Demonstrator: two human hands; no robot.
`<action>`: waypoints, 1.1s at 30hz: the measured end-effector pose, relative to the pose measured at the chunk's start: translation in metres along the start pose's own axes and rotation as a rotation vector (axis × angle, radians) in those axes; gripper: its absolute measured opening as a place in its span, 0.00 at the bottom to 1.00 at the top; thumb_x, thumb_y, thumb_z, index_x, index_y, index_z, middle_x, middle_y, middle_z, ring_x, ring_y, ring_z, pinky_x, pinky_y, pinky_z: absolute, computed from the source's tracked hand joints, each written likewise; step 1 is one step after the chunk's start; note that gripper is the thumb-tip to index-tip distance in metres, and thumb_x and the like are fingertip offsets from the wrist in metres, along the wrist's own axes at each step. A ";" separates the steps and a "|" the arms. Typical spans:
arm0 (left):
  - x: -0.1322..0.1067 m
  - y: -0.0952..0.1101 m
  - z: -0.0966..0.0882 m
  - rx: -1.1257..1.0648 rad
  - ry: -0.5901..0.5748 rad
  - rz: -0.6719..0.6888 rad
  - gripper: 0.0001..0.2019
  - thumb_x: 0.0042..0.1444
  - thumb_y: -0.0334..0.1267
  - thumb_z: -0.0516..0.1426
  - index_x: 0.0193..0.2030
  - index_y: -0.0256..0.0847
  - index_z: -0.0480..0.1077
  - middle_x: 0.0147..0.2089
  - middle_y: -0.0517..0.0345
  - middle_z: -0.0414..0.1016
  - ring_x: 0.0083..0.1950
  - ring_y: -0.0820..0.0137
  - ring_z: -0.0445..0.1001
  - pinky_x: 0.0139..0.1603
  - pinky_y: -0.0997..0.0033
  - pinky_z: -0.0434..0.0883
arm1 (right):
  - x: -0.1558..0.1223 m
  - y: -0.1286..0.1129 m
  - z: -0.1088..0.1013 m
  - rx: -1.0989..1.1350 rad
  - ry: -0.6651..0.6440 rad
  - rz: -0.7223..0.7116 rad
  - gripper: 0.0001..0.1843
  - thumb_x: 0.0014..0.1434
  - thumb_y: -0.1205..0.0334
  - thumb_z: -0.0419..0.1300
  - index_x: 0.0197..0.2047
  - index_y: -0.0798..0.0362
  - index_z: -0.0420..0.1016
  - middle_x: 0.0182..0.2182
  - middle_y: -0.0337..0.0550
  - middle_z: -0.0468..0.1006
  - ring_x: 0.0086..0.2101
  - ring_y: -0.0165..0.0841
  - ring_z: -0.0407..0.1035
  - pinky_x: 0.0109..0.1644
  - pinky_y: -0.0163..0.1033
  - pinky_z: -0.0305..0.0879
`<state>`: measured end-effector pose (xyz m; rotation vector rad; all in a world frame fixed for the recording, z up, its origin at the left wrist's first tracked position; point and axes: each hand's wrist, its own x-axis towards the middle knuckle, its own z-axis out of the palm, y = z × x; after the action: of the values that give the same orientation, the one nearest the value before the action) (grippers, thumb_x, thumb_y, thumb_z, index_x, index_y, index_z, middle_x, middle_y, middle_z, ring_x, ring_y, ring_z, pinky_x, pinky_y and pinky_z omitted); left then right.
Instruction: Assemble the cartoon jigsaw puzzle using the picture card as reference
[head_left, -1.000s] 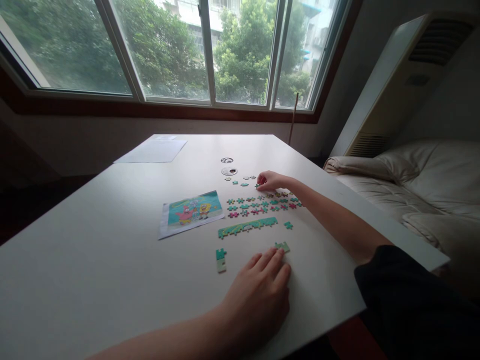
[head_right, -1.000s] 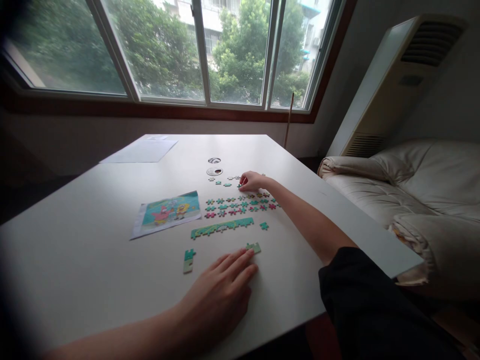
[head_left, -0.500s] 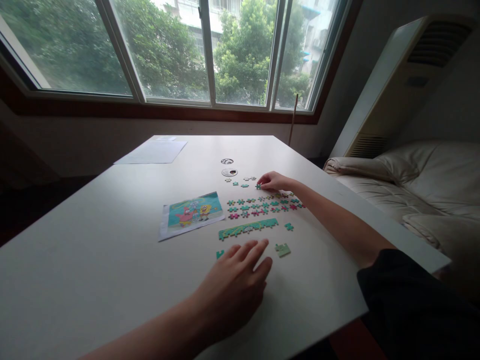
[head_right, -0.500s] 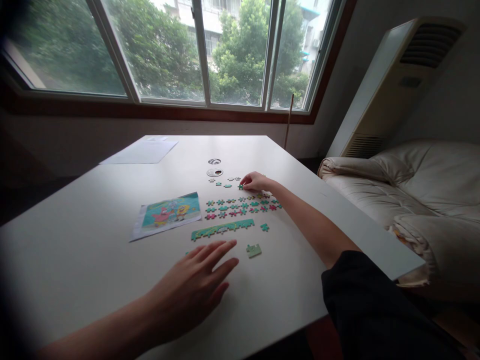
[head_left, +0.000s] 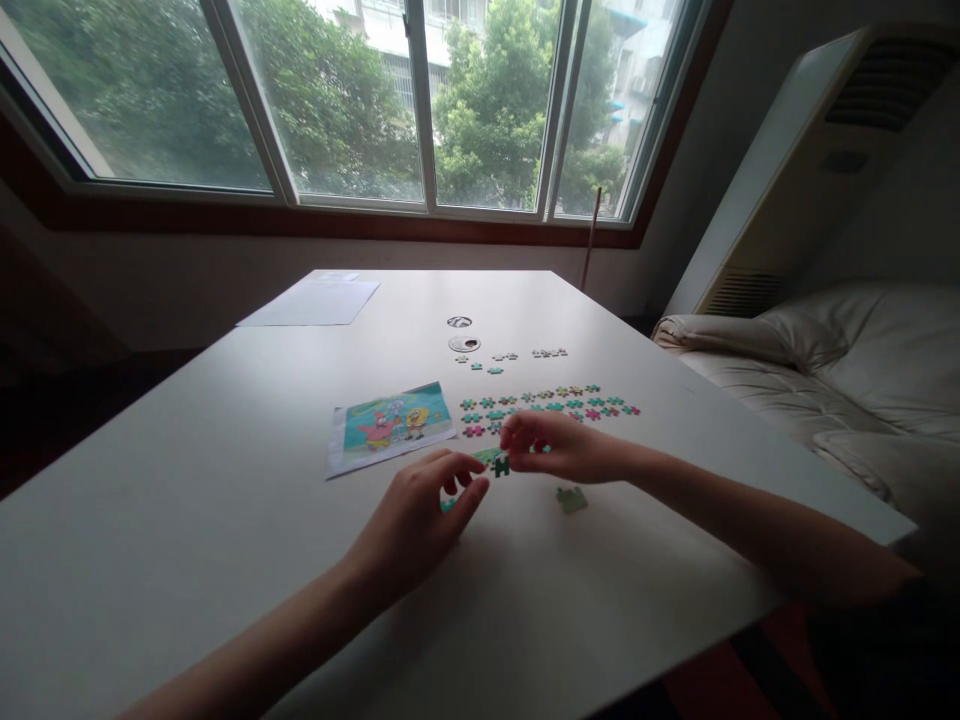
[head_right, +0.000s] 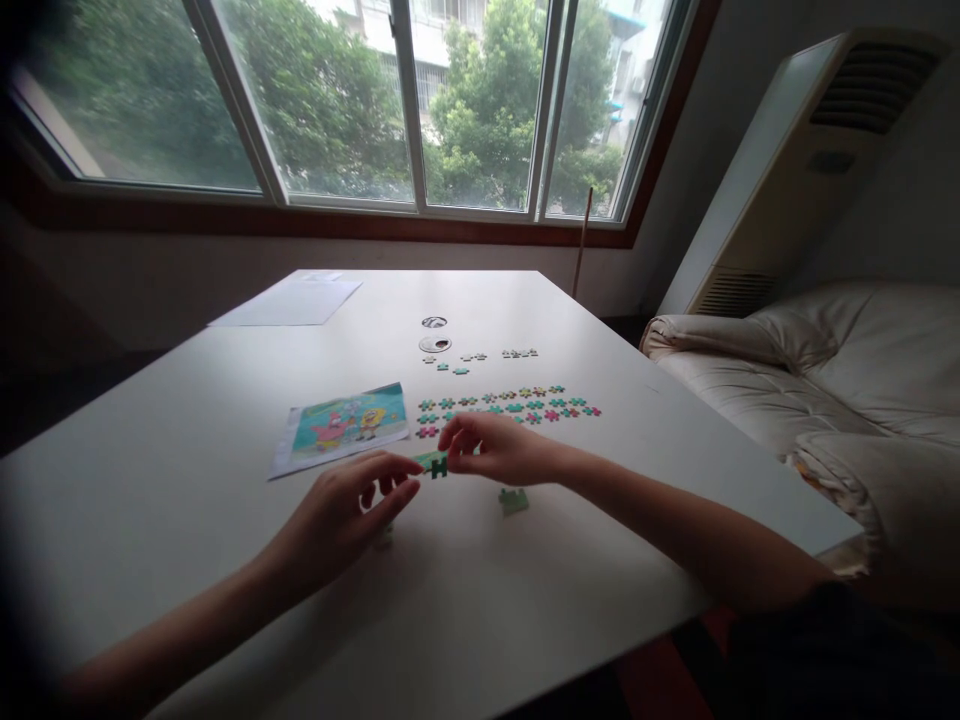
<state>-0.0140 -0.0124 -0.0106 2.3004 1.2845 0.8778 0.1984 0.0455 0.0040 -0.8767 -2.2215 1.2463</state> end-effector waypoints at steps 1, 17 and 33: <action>0.000 0.002 0.002 -0.005 -0.011 -0.002 0.10 0.58 0.39 0.52 0.34 0.40 0.72 0.28 0.59 0.72 0.27 0.72 0.68 0.29 0.74 0.66 | -0.006 -0.004 0.007 -0.002 0.003 -0.013 0.08 0.54 0.67 0.59 0.39 0.55 0.66 0.30 0.39 0.74 0.32 0.26 0.69 0.36 0.33 0.66; 0.000 0.004 0.010 -0.369 0.030 -0.231 0.13 0.55 0.44 0.53 0.27 0.37 0.69 0.23 0.62 0.66 0.24 0.74 0.63 0.23 0.77 0.61 | -0.014 -0.001 0.025 -0.347 0.364 -0.211 0.03 0.55 0.62 0.60 0.35 0.51 0.72 0.30 0.40 0.76 0.30 0.28 0.69 0.35 0.34 0.66; -0.002 -0.005 -0.002 -0.159 0.076 -0.071 0.11 0.58 0.43 0.52 0.32 0.39 0.71 0.27 0.59 0.72 0.28 0.71 0.68 0.26 0.75 0.65 | -0.018 0.008 0.017 -0.603 0.456 -0.422 0.07 0.60 0.60 0.56 0.34 0.50 0.74 0.31 0.42 0.78 0.34 0.31 0.70 0.41 0.38 0.65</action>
<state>-0.0189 -0.0114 -0.0127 2.1044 1.2703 1.0136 0.2020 0.0260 -0.0124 -0.7368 -2.2423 0.1514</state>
